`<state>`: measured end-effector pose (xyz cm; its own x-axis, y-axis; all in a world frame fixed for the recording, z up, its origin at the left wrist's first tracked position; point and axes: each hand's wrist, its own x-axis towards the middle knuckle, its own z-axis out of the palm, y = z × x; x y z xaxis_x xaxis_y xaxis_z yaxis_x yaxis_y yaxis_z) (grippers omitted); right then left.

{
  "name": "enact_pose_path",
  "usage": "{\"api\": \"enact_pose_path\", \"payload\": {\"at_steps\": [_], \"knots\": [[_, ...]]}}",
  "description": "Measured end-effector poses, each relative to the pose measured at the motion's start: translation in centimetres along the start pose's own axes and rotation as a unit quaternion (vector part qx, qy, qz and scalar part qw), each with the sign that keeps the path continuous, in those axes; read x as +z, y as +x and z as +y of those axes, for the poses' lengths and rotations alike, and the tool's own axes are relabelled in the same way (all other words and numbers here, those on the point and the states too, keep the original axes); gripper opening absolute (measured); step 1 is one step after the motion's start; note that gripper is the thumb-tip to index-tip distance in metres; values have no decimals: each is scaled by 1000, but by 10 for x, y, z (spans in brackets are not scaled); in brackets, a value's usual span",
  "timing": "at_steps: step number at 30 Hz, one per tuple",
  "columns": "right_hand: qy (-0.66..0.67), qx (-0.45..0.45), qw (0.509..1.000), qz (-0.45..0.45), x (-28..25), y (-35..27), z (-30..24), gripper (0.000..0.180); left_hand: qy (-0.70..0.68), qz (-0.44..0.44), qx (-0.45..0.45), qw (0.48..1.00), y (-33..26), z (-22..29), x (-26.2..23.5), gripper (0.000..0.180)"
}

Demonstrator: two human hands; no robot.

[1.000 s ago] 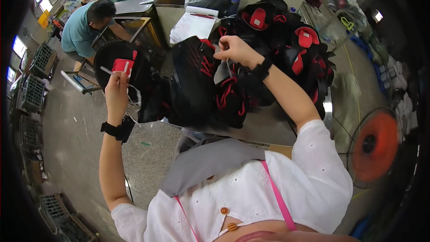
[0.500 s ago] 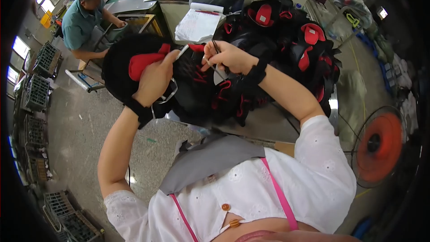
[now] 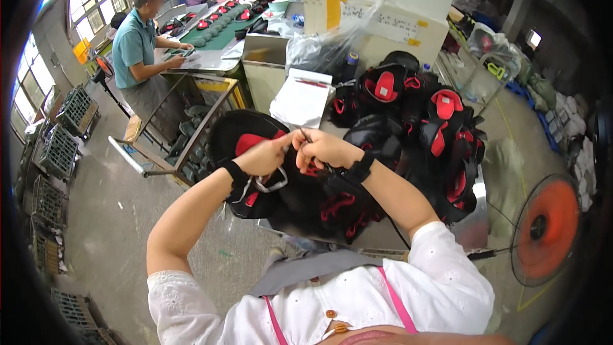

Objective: The recorder is organizing and bundling shoe uppers at a factory workstation.

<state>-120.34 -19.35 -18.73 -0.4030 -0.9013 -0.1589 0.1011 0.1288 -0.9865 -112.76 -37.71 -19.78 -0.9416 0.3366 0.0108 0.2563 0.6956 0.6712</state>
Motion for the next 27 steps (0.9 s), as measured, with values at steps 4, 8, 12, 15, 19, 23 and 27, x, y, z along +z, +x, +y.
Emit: {"api": "enact_pose_path", "payload": {"at_steps": [4,8,12,15,19,23,27], "knots": [[-49,25,994,-93,23,21,0,13,-300,-72,95,947,2,-55,20,22],[30,23,997,-63,26,43,17,12,-331,-138,20,933,-2,-65,3,10],[29,19,997,63,21,49,13,14,-388,-90,170,902,20,-71,8,8],[-105,59,991,54,15,50,10,9,-439,-162,192,863,43,-70,10,14],[-210,197,957,26,18,65,-21,15,-448,-236,146,850,48,-68,-5,18],[-189,198,946,174,22,47,-27,13,-379,-245,115,885,64,-61,4,12],[-598,-38,652,465,45,-42,6,15,-347,-88,25,933,73,-83,34,18]]}}
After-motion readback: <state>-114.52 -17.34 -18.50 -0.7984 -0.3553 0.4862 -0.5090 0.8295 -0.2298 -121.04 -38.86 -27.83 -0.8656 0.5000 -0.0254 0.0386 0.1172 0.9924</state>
